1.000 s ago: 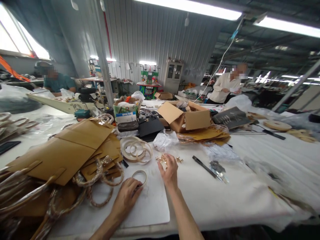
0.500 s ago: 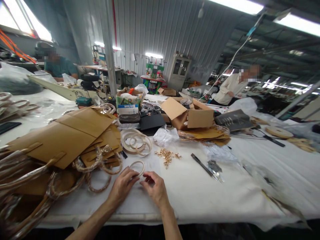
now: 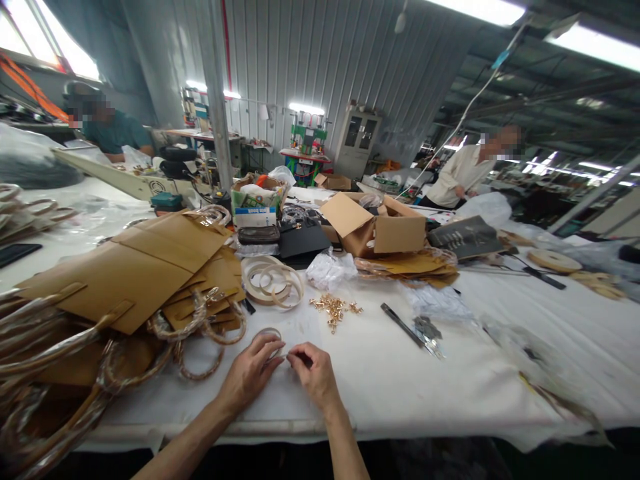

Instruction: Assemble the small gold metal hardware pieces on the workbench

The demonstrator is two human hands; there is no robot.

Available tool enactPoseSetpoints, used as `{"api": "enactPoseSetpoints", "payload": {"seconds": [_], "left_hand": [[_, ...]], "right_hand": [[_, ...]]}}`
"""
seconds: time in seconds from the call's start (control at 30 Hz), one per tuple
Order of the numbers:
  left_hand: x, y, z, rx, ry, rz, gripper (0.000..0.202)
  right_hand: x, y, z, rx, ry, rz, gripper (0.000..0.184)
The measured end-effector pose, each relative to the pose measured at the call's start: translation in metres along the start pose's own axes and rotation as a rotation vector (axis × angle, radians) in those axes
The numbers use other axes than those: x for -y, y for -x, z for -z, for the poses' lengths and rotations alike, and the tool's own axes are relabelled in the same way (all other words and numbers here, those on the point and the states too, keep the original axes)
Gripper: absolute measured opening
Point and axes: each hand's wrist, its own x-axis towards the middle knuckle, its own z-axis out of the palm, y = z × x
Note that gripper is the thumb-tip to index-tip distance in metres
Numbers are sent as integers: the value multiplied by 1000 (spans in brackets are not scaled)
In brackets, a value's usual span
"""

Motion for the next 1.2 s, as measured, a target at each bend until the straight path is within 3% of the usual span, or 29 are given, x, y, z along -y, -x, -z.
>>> {"api": "enactPoseSetpoints", "payload": {"seconds": [0.17, 0.37, 0.43, 0.5, 0.6, 0.7, 0.87, 1.0, 1.07, 1.2], "left_hand": [[-4, -3, 0, 149, -70, -23, 22], [-11, -7, 6, 158, -49, 28, 16], [-11, -6, 9, 131, -13, 40, 17], [-11, -6, 11, 108, 20, 42, 17], [-11, -5, 12, 105, 38, 31, 17], [-10, -5, 11, 106, 26, 19, 17], [-9, -4, 9, 108, -13, -6, 16], [-8, -2, 9, 141, -51, -21, 18], [-8, -2, 9, 152, -61, -31, 19], [-8, -1, 8, 135, -61, -52, 17]], "right_hand": [[5, 2, 2, 33, 31, 21, 20], [1, 4, 6, 58, -23, -22, 25], [-6, 5, 10, -11, -126, -32, 29], [-15, 5, 14, -164, -248, -30, 31], [-23, 7, 15, -288, -243, -54, 30], [-20, 11, 10, -184, -117, -52, 32], [-5, 12, 6, -42, 60, 137, 53], [-5, 6, 3, 101, 162, 219, 28], [-8, 4, 1, 98, 189, 249, 18], [-14, 7, -3, 59, 224, 249, 16]]}}
